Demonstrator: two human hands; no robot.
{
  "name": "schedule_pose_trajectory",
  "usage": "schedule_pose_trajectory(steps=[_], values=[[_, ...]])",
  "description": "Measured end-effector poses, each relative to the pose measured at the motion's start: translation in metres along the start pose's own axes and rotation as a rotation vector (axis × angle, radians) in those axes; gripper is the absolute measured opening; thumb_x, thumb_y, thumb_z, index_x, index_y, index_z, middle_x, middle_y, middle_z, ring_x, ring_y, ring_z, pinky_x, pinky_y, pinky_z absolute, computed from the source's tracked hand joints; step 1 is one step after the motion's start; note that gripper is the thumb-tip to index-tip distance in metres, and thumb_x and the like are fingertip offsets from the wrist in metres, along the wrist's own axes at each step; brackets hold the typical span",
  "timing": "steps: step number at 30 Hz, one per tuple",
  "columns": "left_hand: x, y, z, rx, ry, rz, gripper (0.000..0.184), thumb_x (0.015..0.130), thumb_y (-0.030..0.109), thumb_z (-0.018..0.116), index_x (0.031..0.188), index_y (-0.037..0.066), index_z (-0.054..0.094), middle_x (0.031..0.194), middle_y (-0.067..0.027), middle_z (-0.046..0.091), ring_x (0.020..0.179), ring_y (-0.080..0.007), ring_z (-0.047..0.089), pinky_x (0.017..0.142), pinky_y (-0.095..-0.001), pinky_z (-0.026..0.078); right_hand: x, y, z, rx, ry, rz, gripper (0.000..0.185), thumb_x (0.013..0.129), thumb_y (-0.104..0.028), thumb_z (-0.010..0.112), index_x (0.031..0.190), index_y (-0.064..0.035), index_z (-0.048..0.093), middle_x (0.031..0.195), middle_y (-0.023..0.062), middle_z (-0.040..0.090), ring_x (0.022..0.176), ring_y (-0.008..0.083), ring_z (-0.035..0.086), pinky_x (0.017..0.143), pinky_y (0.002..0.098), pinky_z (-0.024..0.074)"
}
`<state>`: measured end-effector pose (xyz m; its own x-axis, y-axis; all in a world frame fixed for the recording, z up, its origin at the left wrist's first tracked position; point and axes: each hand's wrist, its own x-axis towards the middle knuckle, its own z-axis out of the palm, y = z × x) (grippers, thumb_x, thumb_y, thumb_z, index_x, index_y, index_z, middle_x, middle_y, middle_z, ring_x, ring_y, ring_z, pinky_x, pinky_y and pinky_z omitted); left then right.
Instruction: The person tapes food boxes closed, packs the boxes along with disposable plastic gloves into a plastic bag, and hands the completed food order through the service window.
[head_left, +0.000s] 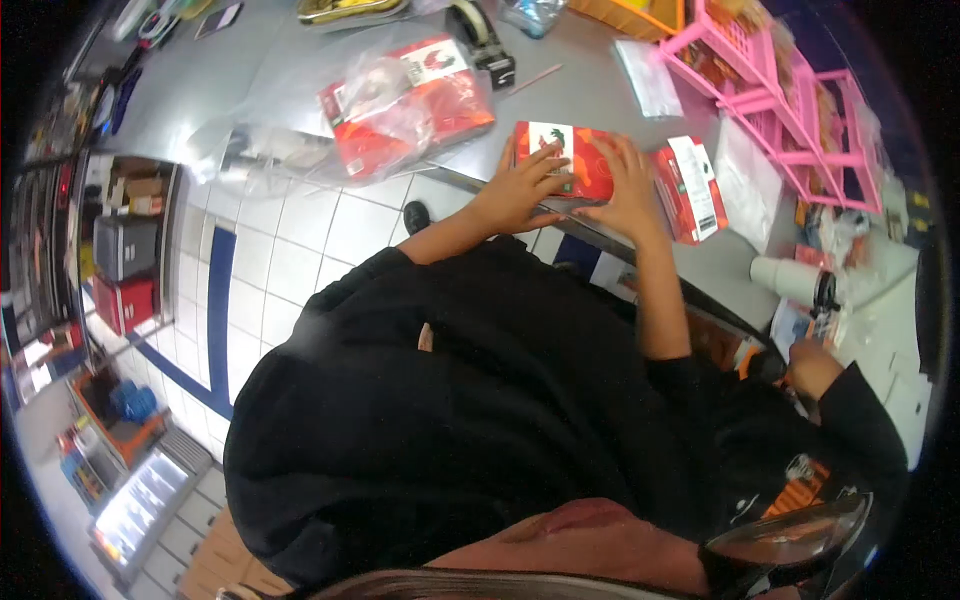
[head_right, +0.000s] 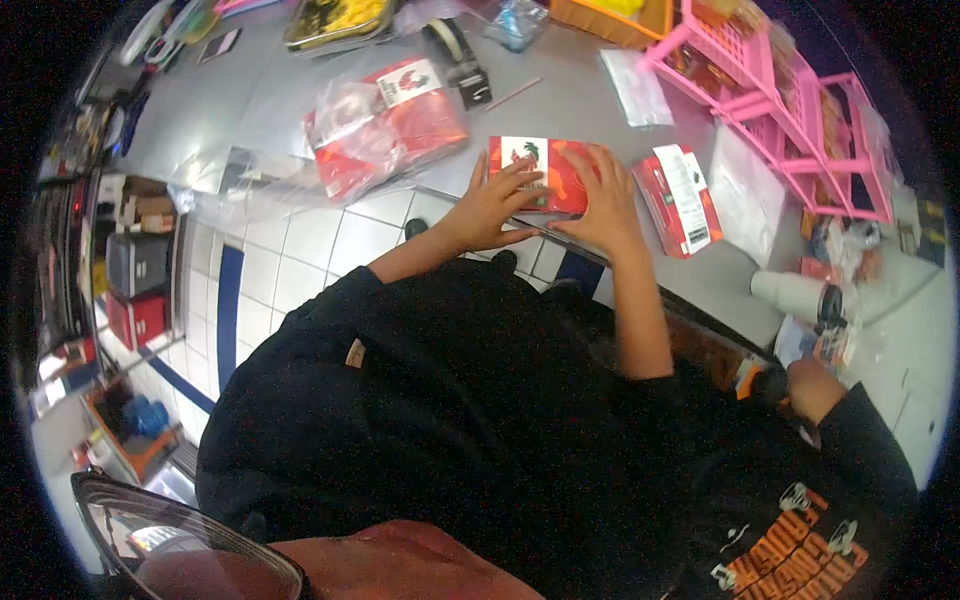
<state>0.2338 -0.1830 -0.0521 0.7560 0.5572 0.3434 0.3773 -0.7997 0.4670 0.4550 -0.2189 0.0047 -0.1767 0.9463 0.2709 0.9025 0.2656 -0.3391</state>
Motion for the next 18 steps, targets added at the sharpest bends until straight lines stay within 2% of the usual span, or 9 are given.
schedule_pose_trajectory(steps=[1,2,4,8,10,11,13,16,18], values=[[-0.003,0.000,0.001,0.057,-0.050,0.010,0.060,0.081,0.042,0.068,0.133,0.021,0.048,0.140,-0.0069,0.042,0.141,-0.0251,0.026,0.107,-0.0685,0.011,0.013,0.006,0.000,0.010,-0.180,-0.082,0.104,0.050,-0.035,0.087,0.141,-0.0223,0.039,0.127,0.0121,0.045,0.124,0.0315,0.040,0.103,0.0525,0.0308],[-0.006,0.001,0.002,0.063,-0.041,-0.006,0.060,0.081,0.042,0.068,0.133,0.021,0.048,0.140,-0.0069,0.042,0.141,-0.0251,0.026,0.107,-0.0685,0.011,0.021,0.007,0.004,0.013,-0.186,-0.099,0.104,0.050,-0.035,0.087,0.141,-0.0223,0.039,0.127,0.0121,0.045,0.124,0.0315,0.040,0.103,0.0525,0.0308],[-0.013,0.001,0.001,0.038,0.045,-0.065,0.058,0.081,0.040,0.068,0.133,0.024,0.047,0.142,-0.0042,0.040,0.141,-0.0260,0.026,0.107,-0.0691,0.011,0.032,0.006,0.012,-0.177,-0.380,-0.169,0.116,0.047,-0.035,0.086,0.148,-0.0299,0.027,0.130,0.0115,0.043,0.130,0.0298,0.037,0.107,0.0596,0.0227],[-0.027,0.002,-0.004,0.127,0.031,-0.098,0.059,0.081,0.038,0.069,0.135,0.027,0.047,0.143,-0.0026,0.039,0.140,-0.0267,0.027,0.107,-0.0688,0.014,0.040,0.002,0.023,-0.150,-0.418,-0.186,0.118,0.046,-0.036,0.085,0.148,-0.0301,0.026,0.128,0.0121,0.044,0.127,0.0291,0.039,0.105,0.0592,0.0231],[-0.031,0.008,-0.004,0.285,-0.020,-0.038,0.059,0.081,0.036,0.068,0.136,0.029,0.046,0.144,0.0004,0.038,0.139,-0.0226,0.029,0.108,-0.0660,0.017,0.035,0.000,0.031,-0.077,-0.338,-0.098,0.118,0.045,-0.034,0.083,0.148,-0.0307,0.026,0.127,0.0123,0.043,0.124,0.0274,0.040,0.102,0.0516,0.0259],[-0.030,0.008,-0.001,0.291,-0.021,-0.050,0.059,0.081,0.036,0.068,0.136,0.029,0.046,0.144,0.0004,0.038,0.139,-0.0226,0.029,0.108,-0.0660,0.017,0.035,0.000,0.033,-0.070,-0.341,-0.110,0.118,0.045,-0.034,0.083,0.148,-0.0307,0.026,0.127,0.0123,0.043,0.124,0.0274,0.040,0.102,0.0516,0.0259],[-0.023,0.009,0.008,0.370,0.062,0.036,0.051,0.083,0.029,0.064,0.133,0.028,0.051,0.140,0.0050,0.044,0.136,-0.0172,0.035,0.108,-0.0619,0.022,0.033,0.002,0.036,-0.095,-0.288,-0.116,0.116,0.046,-0.031,0.082,0.148,-0.0307,0.027,0.126,0.0123,0.043,0.119,0.0273,0.041,0.099,0.0462,0.0277],[-0.017,-0.001,0.014,0.375,0.138,0.131,0.037,0.084,0.022,0.059,0.121,0.022,0.062,0.127,0.0062,0.055,0.131,-0.0156,0.041,0.107,-0.0576,0.029,0.031,0.005,0.037,-0.072,-0.260,-0.130,0.116,0.045,-0.030,0.081,0.148,-0.0302,0.027,0.125,0.0117,0.043,0.117,0.0278,0.042,0.098,0.0459,0.0282],[-0.015,-0.002,0.018,0.376,0.164,0.164,0.036,0.083,0.021,0.059,0.119,0.021,0.063,0.124,0.0068,0.057,0.129,-0.0154,0.043,0.107,-0.0564,0.029,0.028,0.006,0.035,-0.062,-0.253,-0.131,0.116,0.045,-0.030,0.081,0.148,-0.0303,0.027,0.124,0.0117,0.043,0.117,0.0282,0.042,0.098,0.0460,0.0288]])
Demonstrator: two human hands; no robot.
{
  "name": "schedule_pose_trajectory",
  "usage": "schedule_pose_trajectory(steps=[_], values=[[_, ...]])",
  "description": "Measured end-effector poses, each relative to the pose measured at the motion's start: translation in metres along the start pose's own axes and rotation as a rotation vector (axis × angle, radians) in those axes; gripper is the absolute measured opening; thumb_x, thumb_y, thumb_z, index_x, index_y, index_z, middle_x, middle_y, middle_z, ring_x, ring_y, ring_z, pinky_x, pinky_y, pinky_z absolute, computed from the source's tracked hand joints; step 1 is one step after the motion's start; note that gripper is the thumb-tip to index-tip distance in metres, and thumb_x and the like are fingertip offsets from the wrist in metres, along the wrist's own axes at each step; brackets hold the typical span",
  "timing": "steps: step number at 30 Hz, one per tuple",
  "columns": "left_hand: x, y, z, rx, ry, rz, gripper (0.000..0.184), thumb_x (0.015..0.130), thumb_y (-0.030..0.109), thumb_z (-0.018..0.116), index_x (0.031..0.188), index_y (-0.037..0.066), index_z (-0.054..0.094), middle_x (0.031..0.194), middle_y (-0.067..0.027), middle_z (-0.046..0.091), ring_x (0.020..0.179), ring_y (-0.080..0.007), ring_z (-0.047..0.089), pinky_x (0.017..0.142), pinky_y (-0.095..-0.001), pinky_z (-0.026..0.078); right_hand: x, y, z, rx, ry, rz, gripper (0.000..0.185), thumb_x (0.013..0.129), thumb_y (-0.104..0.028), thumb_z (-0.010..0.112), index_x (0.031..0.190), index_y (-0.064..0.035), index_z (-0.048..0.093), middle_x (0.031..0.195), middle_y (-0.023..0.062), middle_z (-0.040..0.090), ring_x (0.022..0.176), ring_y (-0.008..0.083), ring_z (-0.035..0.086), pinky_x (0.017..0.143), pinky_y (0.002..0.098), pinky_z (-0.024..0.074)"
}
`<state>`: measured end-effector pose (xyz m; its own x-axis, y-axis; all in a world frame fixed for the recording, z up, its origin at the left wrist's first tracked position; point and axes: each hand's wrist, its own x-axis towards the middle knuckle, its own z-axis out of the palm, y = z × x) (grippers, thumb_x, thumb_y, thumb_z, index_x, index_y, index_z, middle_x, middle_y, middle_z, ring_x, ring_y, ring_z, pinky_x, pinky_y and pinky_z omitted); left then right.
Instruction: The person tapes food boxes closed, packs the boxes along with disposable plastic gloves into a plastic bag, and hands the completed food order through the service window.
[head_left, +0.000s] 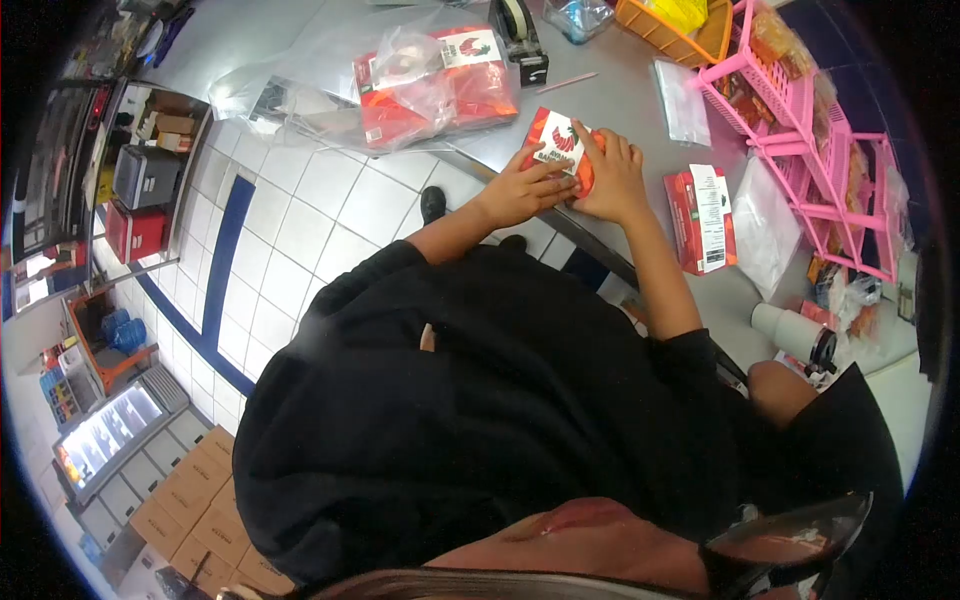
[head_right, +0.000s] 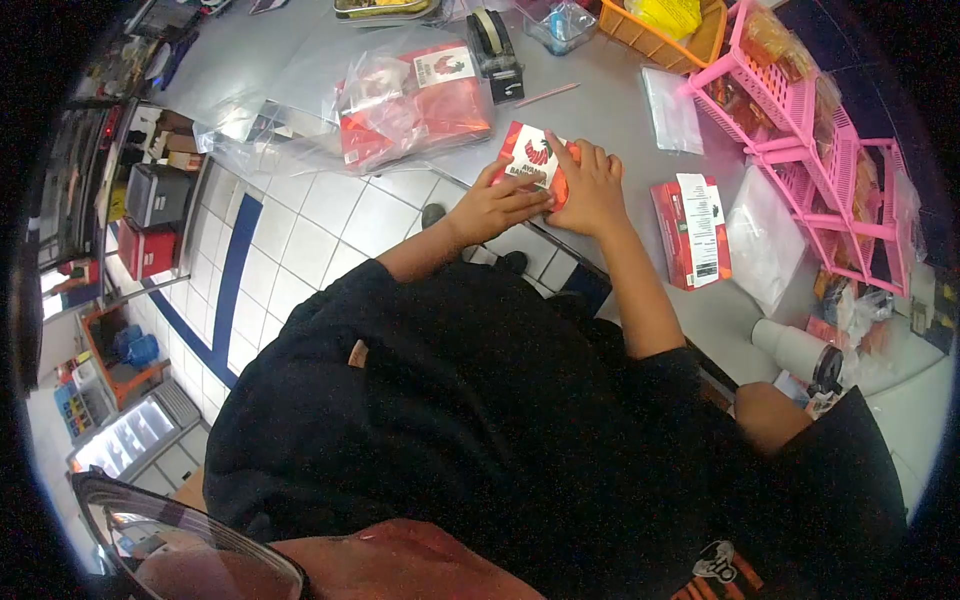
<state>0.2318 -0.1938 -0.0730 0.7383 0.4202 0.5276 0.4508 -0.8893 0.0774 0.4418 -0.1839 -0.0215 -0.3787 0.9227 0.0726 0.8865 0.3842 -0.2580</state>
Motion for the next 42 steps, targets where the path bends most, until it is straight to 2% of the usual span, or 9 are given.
schedule_pose_trajectory(steps=[6,12,17,19,24,31,34,36,42], values=[[0.007,0.004,-0.033,0.050,0.066,-0.090,0.030,0.078,0.021,0.066,0.108,0.020,0.066,0.124,0.0049,0.057,0.127,-0.0176,0.045,0.107,-0.0577,0.026,0.014,-0.011,-0.021,0.028,-0.120,0.056,0.115,0.045,-0.029,0.083,0.147,-0.0273,0.029,0.121,0.0123,0.045,0.116,0.0303,0.044,0.097,0.0456,0.0314],[-0.039,-0.059,-0.171,0.731,0.694,-0.747,0.084,0.063,0.033,0.085,0.131,0.005,0.044,0.142,-0.0213,0.024,0.133,-0.0477,0.023,0.106,-0.0644,0.021,0.021,-0.012,-0.030,0.129,-0.154,0.067,0.112,0.045,-0.028,0.084,0.145,-0.0203,0.034,0.117,0.0148,0.048,0.113,0.0327,0.046,0.100,0.0441,0.0348],[-0.074,-0.129,-0.241,0.501,0.834,-1.183,0.075,0.070,0.035,0.082,0.126,-0.002,0.048,0.122,-0.0215,0.048,0.121,-0.0345,0.045,0.101,-0.0440,0.039,0.028,-0.035,-0.098,0.274,-0.236,0.186,0.106,0.047,-0.028,0.084,0.142,-0.0154,0.040,0.114,0.0166,0.051,0.110,0.0349,0.050,0.102,0.0432,0.0352],[-0.082,-0.145,-0.269,-0.264,0.532,-1.503,0.042,0.079,0.026,0.075,0.110,0.002,0.063,0.089,-0.0102,0.064,0.082,-0.0169,0.062,0.069,-0.0276,0.048,0.039,-0.050,-0.124,0.534,-0.144,0.039,0.107,0.047,-0.029,0.084,0.143,-0.0130,0.039,0.122,0.0168,0.051,0.114,0.0339,0.050,0.103,0.0404,0.0350],[-0.053,-0.121,-0.305,-0.645,0.612,-1.203,0.022,0.089,0.016,0.065,0.107,0.003,0.066,0.063,0.0049,0.055,0.052,-0.0019,0.046,0.048,-0.0184,0.033,0.112,-0.134,-0.156,0.804,-0.293,-0.232,0.106,0.054,-0.039,0.080,0.144,-0.0045,0.036,0.130,0.0145,0.050,0.119,0.0268,0.049,0.102,0.0354,0.0351],[-0.072,-0.132,-0.318,-1.042,0.413,-1.014,0.044,0.094,0.011,0.052,0.137,0.006,0.048,0.063,0.0068,0.051,0.050,-0.0006,0.042,0.045,-0.0174,0.031,0.212,-0.225,-0.063,1.470,-0.800,0.497,0.078,0.074,-0.031,0.072,0.137,0.0020,0.040,0.126,0.0146,0.053,0.120,0.0234,0.049,0.099,0.0368,0.0421],[-0.081,-0.137,-0.312,-1.210,0.021,-0.914,0.054,0.097,0.010,0.049,0.146,0.006,0.029,0.067,-0.0014,0.059,0.056,-0.0093,0.059,0.051,-0.0238,0.046,0.226,-0.218,-0.021,1.142,-0.254,0.383,0.085,0.073,-0.045,0.071,0.140,-0.0046,0.038,0.132,0.0182,0.047,0.121,0.0285,0.048,0.099,0.0398,0.0427],[-0.083,-0.144,-0.300,-1.471,-0.124,-0.771,0.032,0.099,0.012,0.047,0.128,0.001,0.041,0.077,-0.0059,0.062,0.068,-0.0114,0.063,0.063,-0.0267,0.052,0.219,-0.221,-0.022,-0.111,0.058,0.620,0.093,0.071,-0.059,0.067,0.143,-0.0106,0.036,0.137,0.0234,0.040,0.125,0.0368,0.044,0.100,0.0468,0.0394],[-0.063,-0.153,-0.276,-1.760,-0.028,-0.575,0.051,0.098,0.011,0.050,0.144,0.007,0.026,0.091,-0.0069,0.065,0.074,-0.0126,0.063,0.066,-0.0282,0.052,0.212,-0.206,0.004,-0.101,0.012,0.775,0.101,0.062,-0.069,0.067,0.145,-0.0215,0.033,0.132,0.0286,0.039,0.125,0.0450,0.039,0.101,0.0583,0.0327]])
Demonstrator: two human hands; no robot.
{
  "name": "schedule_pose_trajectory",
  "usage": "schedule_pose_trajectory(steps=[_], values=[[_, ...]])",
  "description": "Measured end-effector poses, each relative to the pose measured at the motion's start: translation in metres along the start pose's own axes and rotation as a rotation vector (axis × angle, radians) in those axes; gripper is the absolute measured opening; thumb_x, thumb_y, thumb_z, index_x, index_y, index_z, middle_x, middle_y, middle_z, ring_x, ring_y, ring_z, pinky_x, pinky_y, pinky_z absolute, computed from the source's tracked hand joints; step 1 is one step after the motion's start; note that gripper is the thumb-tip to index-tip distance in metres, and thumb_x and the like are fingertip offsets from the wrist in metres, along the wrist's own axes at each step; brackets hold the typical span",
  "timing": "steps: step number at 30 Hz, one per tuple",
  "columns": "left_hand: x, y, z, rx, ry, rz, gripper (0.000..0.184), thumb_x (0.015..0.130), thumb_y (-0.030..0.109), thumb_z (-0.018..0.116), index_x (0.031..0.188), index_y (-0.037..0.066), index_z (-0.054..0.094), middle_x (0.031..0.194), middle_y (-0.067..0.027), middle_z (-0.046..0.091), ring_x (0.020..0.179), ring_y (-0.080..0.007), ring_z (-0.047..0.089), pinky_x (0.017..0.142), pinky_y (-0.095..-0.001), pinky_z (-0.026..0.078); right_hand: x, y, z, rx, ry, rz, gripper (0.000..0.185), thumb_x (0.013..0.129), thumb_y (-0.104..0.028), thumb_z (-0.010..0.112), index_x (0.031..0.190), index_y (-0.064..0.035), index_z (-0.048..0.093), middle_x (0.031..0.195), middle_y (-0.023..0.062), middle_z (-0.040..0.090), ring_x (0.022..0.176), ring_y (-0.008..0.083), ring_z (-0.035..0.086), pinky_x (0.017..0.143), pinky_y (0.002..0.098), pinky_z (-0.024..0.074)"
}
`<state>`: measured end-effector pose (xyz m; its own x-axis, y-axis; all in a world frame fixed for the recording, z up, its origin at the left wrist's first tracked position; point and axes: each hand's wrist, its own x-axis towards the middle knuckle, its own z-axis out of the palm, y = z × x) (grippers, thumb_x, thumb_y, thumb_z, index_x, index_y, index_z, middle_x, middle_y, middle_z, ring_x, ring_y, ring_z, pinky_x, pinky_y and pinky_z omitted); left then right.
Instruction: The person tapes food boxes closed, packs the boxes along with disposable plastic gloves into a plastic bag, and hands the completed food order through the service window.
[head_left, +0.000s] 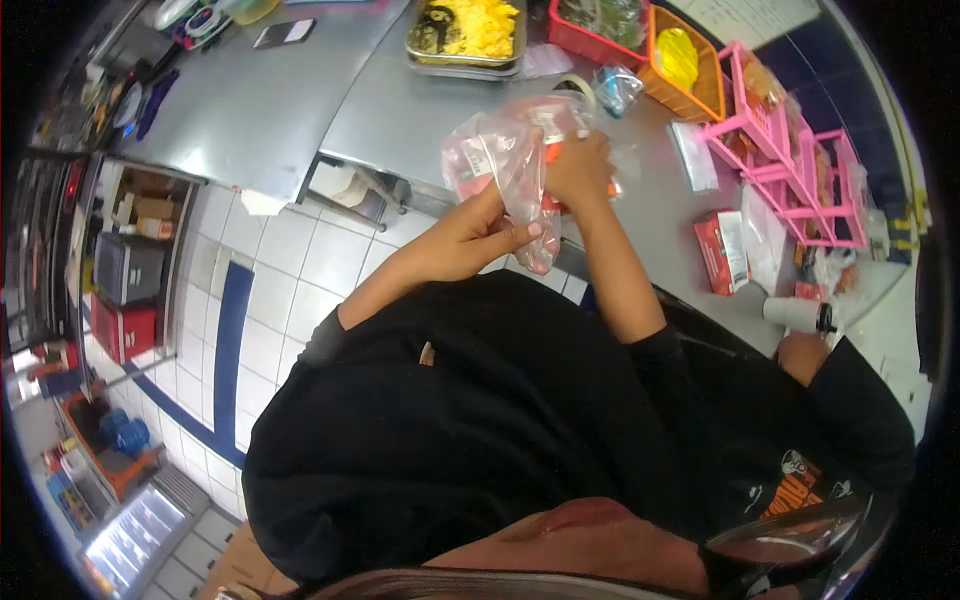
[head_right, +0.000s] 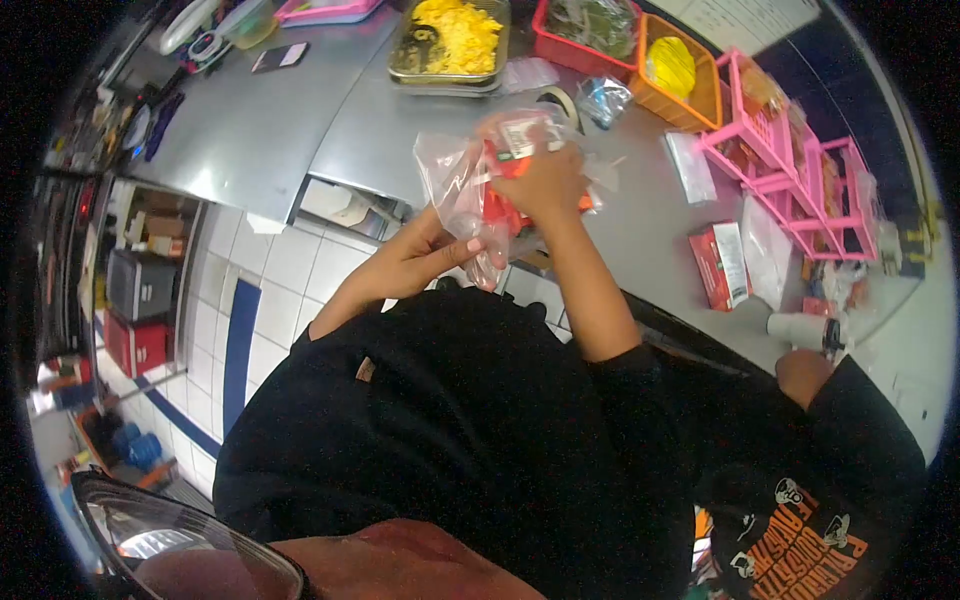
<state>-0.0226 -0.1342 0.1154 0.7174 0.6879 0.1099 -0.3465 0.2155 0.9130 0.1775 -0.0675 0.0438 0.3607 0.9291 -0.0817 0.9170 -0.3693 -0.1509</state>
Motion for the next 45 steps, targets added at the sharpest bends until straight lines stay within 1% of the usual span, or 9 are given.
schedule_pose_trajectory(steps=[8,12,18,20,25,29,32,40,45], values=[[0.045,-0.073,-0.029,0.930,-0.045,-0.105,0.060,0.086,0.026,0.068,0.136,0.009,0.039,0.113,-0.0128,0.060,0.078,-0.0201,0.064,0.063,-0.0338,0.052,-0.012,0.038,-0.028,-0.011,-0.134,0.007,0.078,0.083,-0.061,0.053,0.146,-0.0199,0.033,0.124,0.0156,0.059,0.123,0.0313,0.049,0.105,0.0667,0.0151],[0.062,-0.093,-0.010,1.411,0.174,-0.137,0.062,0.082,0.040,0.068,0.131,0.010,0.047,0.114,-0.0191,0.059,0.090,-0.0355,0.063,0.073,-0.0434,0.051,-0.042,0.096,-0.037,-0.287,-0.017,-0.080,0.054,0.086,-0.057,0.051,0.111,-0.0128,0.069,0.108,0.0122,0.066,0.117,0.0284,0.052,0.104,0.0651,0.0161],[0.076,-0.105,-0.004,1.444,0.241,-0.242,0.079,0.086,0.053,0.058,0.137,-0.004,0.036,0.124,-0.0283,0.052,0.105,-0.0422,0.058,0.084,-0.0474,0.049,-0.043,0.166,-0.073,0.256,-0.118,-0.625,0.017,0.074,-0.022,0.065,0.073,-0.0050,0.063,0.094,0.0105,0.063,0.104,0.0225,0.054,0.101,0.0449,0.0305],[0.077,-0.111,0.002,1.425,0.324,-0.239,0.080,0.085,0.054,0.058,0.137,-0.003,0.036,0.123,-0.0285,0.052,0.107,-0.0428,0.057,0.086,-0.0471,0.048,-0.025,0.201,-0.083,1.115,-0.051,-0.768,0.016,0.071,-0.016,0.061,0.067,-0.0026,0.053,0.095,0.0090,0.063,0.102,0.0197,0.054,0.096,0.0391,0.0358],[0.080,-0.111,0.019,1.407,0.358,-0.300,0.077,0.082,0.047,0.065,0.134,-0.003,0.039,0.121,-0.0276,0.053,0.107,-0.0416,0.057,0.084,-0.0482,0.048,0.018,0.257,-0.097,1.025,0.081,-0.390,0.024,0.074,-0.014,0.060,0.094,-0.0025,0.065,0.109,0.0114,0.062,0.108,0.0254,0.055,0.094,0.0386,0.0416],[0.063,-0.073,0.019,1.233,0.300,-0.189,0.074,0.081,0.026,0.071,0.139,0.000,0.034,0.097,-0.0177,0.063,0.086,-0.0299,0.063,0.077,-0.0395,0.051,0.036,0.374,-0.047,-0.123,-0.142,0.350,0.116,0.049,-0.026,0.085,0.148,-0.0239,0.026,0.144,0.0213,0.038,0.131,0.0376,0.039,0.106,0.0519,0.0348],[0.041,-0.020,0.039,0.494,0.356,0.061,0.079,0.084,0.000,0.060,0.150,0.006,0.018,0.072,-0.0023,0.059,0.066,-0.0114,0.059,0.063,-0.0250,0.051,0.032,0.432,-0.006,-0.155,-0.109,0.278,0.124,0.045,-0.025,0.086,0.149,-0.0313,0.018,0.144,0.0262,0.034,0.130,0.0411,0.039,0.104,0.0552,0.0366],[0.007,0.019,0.029,0.799,0.351,-0.104,0.051,0.087,0.004,0.061,0.134,-0.002,0.044,0.083,-0.0101,0.067,0.074,-0.0146,0.064,0.058,-0.0235,0.052,0.030,0.404,-0.036,0.223,-0.115,0.244,0.109,0.051,-0.023,0.082,0.147,-0.0287,0.031,0.128,0.0210,0.051,0.119,0.0322,0.051,0.096,0.0471,0.0445],[0.000,0.032,0.035,0.615,0.475,-0.109,0.068,0.085,-0.004,0.060,0.146,0.004,0.030,0.082,-0.0091,0.064,0.073,-0.0156,0.065,0.061,-0.0278,0.056,-0.019,0.265,-0.164,0.619,0.019,-0.372,0.099,0.052,-0.017,0.077,0.142,-0.0035,0.039,0.139,0.0160,0.046,0.127,0.0234,0.044,0.109,0.0348,0.0290]])
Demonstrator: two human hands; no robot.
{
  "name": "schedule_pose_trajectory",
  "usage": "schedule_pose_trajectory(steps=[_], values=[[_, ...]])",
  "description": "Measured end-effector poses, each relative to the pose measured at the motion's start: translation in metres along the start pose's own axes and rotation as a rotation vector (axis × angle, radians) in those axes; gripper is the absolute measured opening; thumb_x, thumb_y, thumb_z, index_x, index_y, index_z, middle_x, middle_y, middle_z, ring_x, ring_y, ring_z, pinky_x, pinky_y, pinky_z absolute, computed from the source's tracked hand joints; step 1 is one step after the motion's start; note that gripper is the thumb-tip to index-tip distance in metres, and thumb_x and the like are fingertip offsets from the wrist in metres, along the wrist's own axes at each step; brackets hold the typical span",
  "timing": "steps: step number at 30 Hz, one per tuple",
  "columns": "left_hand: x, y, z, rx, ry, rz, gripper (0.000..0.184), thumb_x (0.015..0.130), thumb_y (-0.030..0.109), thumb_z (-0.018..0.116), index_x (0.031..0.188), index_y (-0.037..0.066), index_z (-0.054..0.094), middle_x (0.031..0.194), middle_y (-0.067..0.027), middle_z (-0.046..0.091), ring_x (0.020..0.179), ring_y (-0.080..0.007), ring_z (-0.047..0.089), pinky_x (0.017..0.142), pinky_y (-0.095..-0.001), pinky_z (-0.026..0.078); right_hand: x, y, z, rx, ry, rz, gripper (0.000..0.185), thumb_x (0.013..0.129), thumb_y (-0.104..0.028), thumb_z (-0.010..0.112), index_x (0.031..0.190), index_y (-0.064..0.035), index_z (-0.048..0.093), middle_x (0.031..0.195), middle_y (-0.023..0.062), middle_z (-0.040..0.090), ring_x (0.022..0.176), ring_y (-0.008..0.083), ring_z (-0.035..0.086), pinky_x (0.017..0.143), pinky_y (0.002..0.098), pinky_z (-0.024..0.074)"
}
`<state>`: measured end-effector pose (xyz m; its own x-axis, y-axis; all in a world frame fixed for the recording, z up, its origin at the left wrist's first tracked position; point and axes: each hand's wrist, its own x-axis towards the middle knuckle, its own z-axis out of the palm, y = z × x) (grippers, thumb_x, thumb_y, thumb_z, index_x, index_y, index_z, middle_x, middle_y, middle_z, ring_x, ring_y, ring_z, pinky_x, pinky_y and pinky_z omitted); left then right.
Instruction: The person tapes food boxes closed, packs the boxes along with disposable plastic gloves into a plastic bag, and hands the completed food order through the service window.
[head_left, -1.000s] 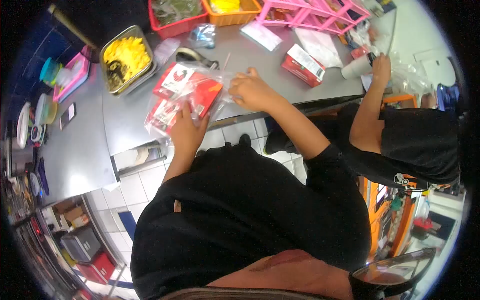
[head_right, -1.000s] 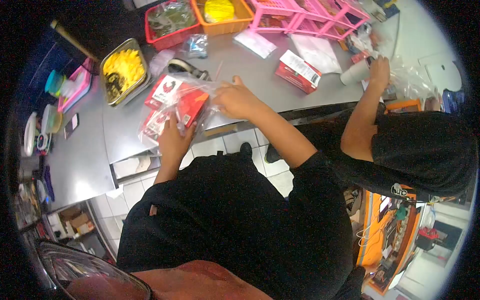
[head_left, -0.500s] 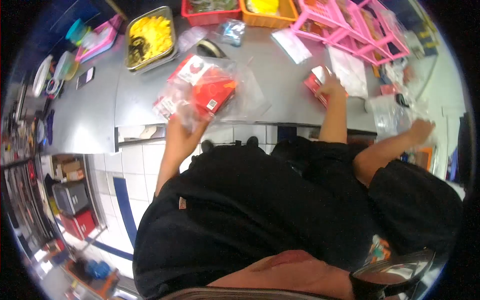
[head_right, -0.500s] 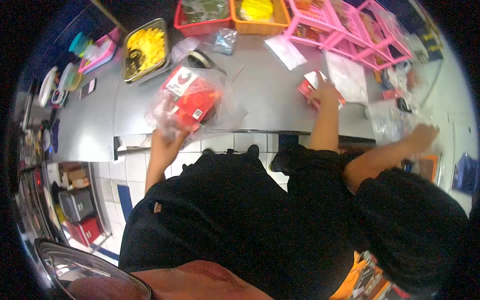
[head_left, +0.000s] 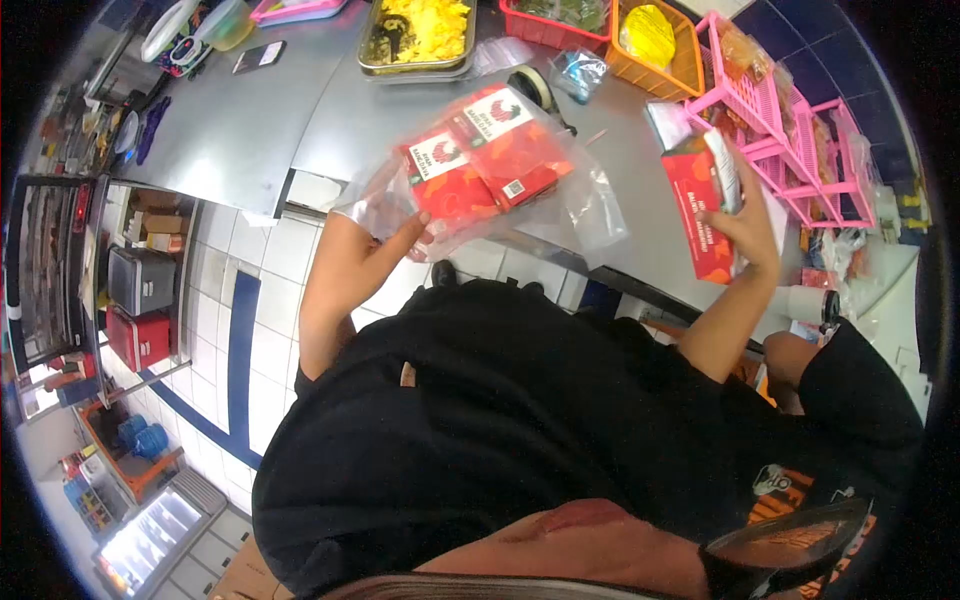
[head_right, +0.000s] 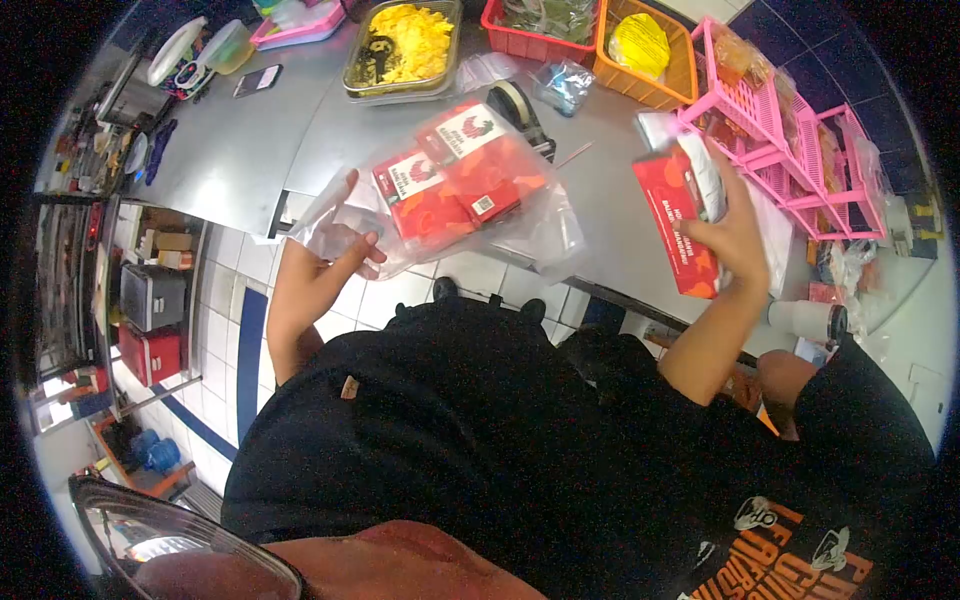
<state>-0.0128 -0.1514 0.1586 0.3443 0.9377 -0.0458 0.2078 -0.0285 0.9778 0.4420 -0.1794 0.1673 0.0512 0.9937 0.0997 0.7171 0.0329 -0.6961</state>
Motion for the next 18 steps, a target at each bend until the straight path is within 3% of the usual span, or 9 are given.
schedule_pose_trajectory(steps=[2,4,6,8,13,15,16,18], values=[[-0.001,0.000,-0.005,-0.023,-0.029,0.024,0.076,0.084,-0.006,0.060,0.149,0.008,0.022,0.082,-0.0092,0.064,0.073,-0.0162,0.065,0.062,-0.0282,0.056,0.007,-0.078,0.004,0.075,-0.016,-0.047,0.100,0.052,-0.019,0.077,0.143,-0.0039,0.038,0.140,0.0151,0.045,0.129,0.0237,0.042,0.111,0.0339,0.0260],[0.001,-0.006,-0.009,0.013,-0.060,0.085,0.088,0.082,-0.009,0.058,0.152,0.014,0.010,0.080,-0.0085,0.064,0.072,-0.0169,0.065,0.063,-0.0291,0.056,0.015,-0.132,0.020,0.407,-0.349,-0.211,0.096,0.059,-0.026,0.076,0.144,-0.0053,0.037,0.142,0.0137,0.043,0.130,0.0243,0.041,0.110,0.0338,0.0275],[-0.003,-0.008,-0.008,-0.025,-0.088,0.096,0.095,0.079,-0.012,0.056,0.153,0.016,0.003,0.076,-0.0067,0.062,0.070,-0.0165,0.065,0.063,-0.0299,0.056,0.034,-0.145,0.052,0.402,-0.702,-0.147,0.094,0.067,-0.037,0.074,0.145,-0.0038,0.034,0.143,0.0147,0.041,0.131,0.0248,0.039,0.109,0.0340,0.0289],[-0.010,0.001,-0.012,-0.185,-0.145,0.046,0.098,0.074,-0.013,0.056,0.153,0.012,0.004,0.071,-0.0038,0.059,0.068,-0.0140,0.063,0.065,-0.0287,0.054,0.046,-0.164,0.112,0.431,-0.861,0.032,0.096,0.072,-0.049,0.071,0.146,-0.0036,0.031,0.142,0.0176,0.042,0.132,0.0259,0.039,0.107,0.0354,0.0313],[-0.015,-0.004,-0.039,-0.205,-0.160,0.048,0.097,0.072,-0.010,0.059,0.153,0.010,0.008,0.071,-0.0028,0.058,0.069,-0.0116,0.061,0.070,-0.0250,0.050,0.065,-0.165,0.231,-0.041,-0.728,0.055,0.106,0.067,-0.064,0.068,0.143,0.0006,0.033,0.139,0.0261,0.043,0.131,0.0342,0.041,0.106,0.0393,0.0343],[-0.013,-0.007,-0.045,-0.099,-0.444,0.136,0.095,0.079,-0.008,0.056,0.152,0.010,-0.002,0.081,-0.0074,0.062,0.073,-0.0147,0.064,0.072,-0.0277,0.052,0.060,-0.158,0.280,-0.352,-0.294,-0.077,0.063,0.087,-0.032,0.056,0.137,0.0029,0.040,0.128,0.0286,0.051,0.118,0.0412,0.050,0.102,0.0421,0.0381],[-0.011,-0.010,-0.043,-0.182,-0.498,0.130,0.093,0.081,-0.009,0.054,0.152,0.011,-0.003,0.079,-0.0075,0.063,0.074,-0.0163,0.065,0.071,-0.0289,0.053,0.071,-0.127,0.317,-0.364,-0.152,-0.164,0.101,0.065,-0.057,0.069,0.141,0.0011,0.035,0.140,0.0253,0.039,0.132,0.0396,0.036,0.106,0.0471,0.0327],[-0.006,-0.018,-0.047,-0.257,-0.500,0.114,0.093,0.082,-0.009,0.054,0.152,0.011,-0.003,0.080,-0.0075,0.063,0.074,-0.0167,0.065,0.071,-0.0295,0.054,0.066,-0.157,0.322,-0.372,-0.123,-0.050,0.100,0.066,-0.056,0.068,0.142,-0.0004,0.033,0.138,0.0240,0.040,0.130,0.0408,0.036,0.104,0.0522,0.0310]])
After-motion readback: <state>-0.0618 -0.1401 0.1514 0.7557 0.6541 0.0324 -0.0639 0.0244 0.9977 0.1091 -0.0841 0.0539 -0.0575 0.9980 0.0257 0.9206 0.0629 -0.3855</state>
